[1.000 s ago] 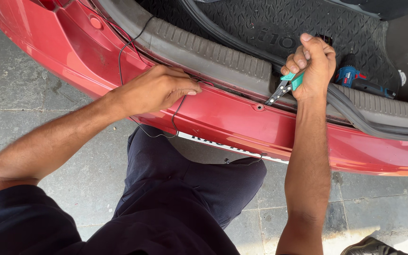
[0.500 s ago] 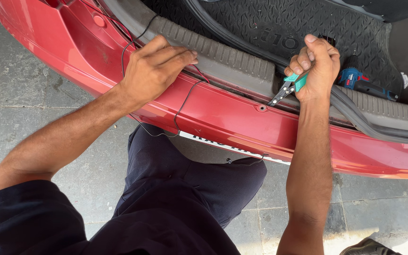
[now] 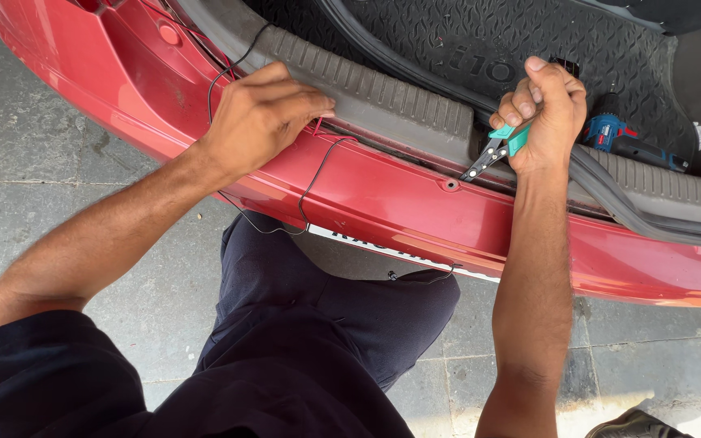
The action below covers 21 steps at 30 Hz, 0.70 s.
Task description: The person strips the insulation from two wires using wire strippers, then tucks the wires into the seam of the car's trunk lid. The person uses their hands to push the wires into the gap between the trunk lid and the body of the car.
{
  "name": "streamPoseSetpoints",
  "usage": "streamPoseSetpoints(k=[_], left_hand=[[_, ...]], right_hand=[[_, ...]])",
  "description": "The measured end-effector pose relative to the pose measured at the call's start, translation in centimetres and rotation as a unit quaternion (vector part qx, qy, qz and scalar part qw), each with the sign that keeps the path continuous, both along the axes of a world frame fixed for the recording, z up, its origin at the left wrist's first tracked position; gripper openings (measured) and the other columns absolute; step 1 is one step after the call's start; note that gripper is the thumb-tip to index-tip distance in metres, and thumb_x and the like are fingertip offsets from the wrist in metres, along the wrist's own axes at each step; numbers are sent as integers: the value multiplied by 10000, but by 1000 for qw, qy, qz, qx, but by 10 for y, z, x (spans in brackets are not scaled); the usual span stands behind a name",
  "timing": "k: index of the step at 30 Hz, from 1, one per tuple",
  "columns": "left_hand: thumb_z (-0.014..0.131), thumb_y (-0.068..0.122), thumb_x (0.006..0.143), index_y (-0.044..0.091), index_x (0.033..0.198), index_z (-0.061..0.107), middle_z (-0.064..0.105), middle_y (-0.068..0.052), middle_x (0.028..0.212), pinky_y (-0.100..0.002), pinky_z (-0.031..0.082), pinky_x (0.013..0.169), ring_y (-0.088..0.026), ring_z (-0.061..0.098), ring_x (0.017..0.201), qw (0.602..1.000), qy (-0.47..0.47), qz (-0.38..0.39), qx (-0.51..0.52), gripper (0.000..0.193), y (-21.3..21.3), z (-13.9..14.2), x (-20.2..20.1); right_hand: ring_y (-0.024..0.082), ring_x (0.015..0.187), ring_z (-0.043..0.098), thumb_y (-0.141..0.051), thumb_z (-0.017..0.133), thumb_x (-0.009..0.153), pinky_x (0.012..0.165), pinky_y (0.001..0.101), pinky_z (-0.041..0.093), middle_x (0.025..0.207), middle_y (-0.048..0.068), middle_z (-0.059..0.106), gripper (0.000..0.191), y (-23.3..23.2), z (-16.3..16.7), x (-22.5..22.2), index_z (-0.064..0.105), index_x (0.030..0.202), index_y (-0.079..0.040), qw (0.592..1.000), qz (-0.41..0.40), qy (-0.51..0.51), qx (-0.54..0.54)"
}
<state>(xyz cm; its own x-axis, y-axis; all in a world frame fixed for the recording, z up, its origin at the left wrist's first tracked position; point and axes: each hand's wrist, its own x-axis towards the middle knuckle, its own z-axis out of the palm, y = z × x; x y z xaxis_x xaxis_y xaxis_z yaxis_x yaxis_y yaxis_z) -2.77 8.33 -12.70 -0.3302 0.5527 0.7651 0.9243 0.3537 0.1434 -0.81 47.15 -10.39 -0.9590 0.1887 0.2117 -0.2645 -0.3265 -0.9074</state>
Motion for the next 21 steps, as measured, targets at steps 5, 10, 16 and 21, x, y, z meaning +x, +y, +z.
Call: streamPoseSetpoints(k=[5, 10, 16, 21], left_hand=[[781, 61, 960, 89, 1164, 773, 752, 19, 1172, -270, 606, 759, -151, 642, 953, 996, 79, 13, -35, 206, 5, -2, -5], [771, 172, 960, 95, 1131, 753, 729, 4, 1167, -299, 614, 837, -178, 653, 1038, 996, 38, -9, -85, 188, 6, 1, 6], [709, 154, 945, 72, 1292, 704, 584, -82, 1357, -267, 622, 921, -223, 561, 1215, 987, -25, 13, -156, 357, -6, 10, 23], [700, 192, 999, 196, 1336, 740, 505, -57, 1002, -330, 598, 741, -222, 579, 906, 981, -55, 60, -176, 339, -10, 12, 20]], right_hand=[[156, 497, 490, -150, 749, 1000, 474, 345, 426, 588, 27, 464, 443, 0, 1, 1, 453, 670, -138, 1000, -2, 1, 2], [152, 497, 483, -156, 749, 1002, 480, 339, 422, 588, 23, 456, 430, 1, 1, 2, 466, 679, -129, 1000, -1, 0, 6], [157, 509, 493, -147, 749, 1016, 487, 347, 429, 596, 30, 464, 453, 3, -2, 0, 452, 673, -135, 1000, -1, -1, 3], [157, 502, 493, -145, 746, 1007, 474, 341, 420, 593, 27, 465, 450, 3, -2, 0, 449, 668, -138, 1000, 1, 1, 2]])
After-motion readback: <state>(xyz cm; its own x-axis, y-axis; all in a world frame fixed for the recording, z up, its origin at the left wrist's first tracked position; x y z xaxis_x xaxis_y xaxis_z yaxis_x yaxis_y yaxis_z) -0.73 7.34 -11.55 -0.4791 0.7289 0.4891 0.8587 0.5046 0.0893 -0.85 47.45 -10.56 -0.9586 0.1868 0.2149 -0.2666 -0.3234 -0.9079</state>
